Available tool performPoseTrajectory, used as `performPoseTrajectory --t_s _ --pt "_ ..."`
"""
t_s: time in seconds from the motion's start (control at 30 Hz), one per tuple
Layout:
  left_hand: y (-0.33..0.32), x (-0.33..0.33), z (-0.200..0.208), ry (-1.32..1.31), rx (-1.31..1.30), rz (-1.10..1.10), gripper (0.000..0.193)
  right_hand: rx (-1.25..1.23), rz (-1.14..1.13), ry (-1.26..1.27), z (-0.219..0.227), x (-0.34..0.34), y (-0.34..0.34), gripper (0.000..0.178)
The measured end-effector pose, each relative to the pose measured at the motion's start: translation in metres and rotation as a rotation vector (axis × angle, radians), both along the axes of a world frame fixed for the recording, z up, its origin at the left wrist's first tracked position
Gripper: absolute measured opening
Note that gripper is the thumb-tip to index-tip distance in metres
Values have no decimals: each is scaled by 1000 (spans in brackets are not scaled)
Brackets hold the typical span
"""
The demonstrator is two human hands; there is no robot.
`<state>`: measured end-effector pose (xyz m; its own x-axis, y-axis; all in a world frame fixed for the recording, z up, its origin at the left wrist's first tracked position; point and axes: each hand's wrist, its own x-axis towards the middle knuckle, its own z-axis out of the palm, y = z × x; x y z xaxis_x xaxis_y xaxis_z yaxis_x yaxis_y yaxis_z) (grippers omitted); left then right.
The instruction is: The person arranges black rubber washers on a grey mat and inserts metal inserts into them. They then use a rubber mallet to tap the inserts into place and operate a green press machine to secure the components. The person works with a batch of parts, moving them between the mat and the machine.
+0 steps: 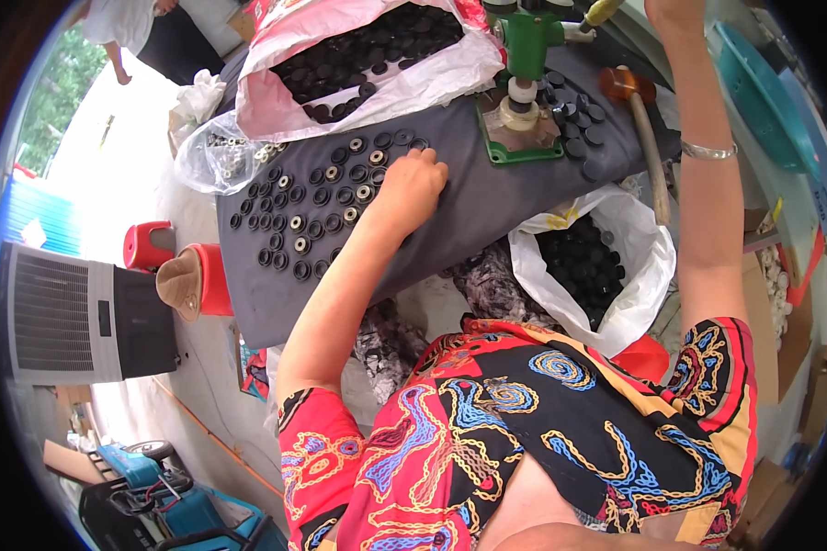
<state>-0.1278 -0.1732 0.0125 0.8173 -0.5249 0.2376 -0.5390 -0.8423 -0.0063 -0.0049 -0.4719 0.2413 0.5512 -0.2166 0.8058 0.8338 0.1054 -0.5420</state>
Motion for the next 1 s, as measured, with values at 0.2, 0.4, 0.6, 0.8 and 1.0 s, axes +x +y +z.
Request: performPoseTrajectory --t_s 0.2,0.4,0.6,0.8,1.0 --pt "-2 -33 -9 57 -587 153 34 1 11 9 -2 6 -3 21" --pt "3 -62 -11 -124 -308 197 35 43 -16 -17 -3 0 3 19" --pt "33 -58 -7 -122 -803 342 42 32 25 -29 -3 8 -4 17" --pt "44 -45 -19 -152 -910 431 24 16 24 -60 -3 11 -3 18" --pt "39 -39 -36 -298 -660 390 24 42 11 -41 -2 7 0 19"
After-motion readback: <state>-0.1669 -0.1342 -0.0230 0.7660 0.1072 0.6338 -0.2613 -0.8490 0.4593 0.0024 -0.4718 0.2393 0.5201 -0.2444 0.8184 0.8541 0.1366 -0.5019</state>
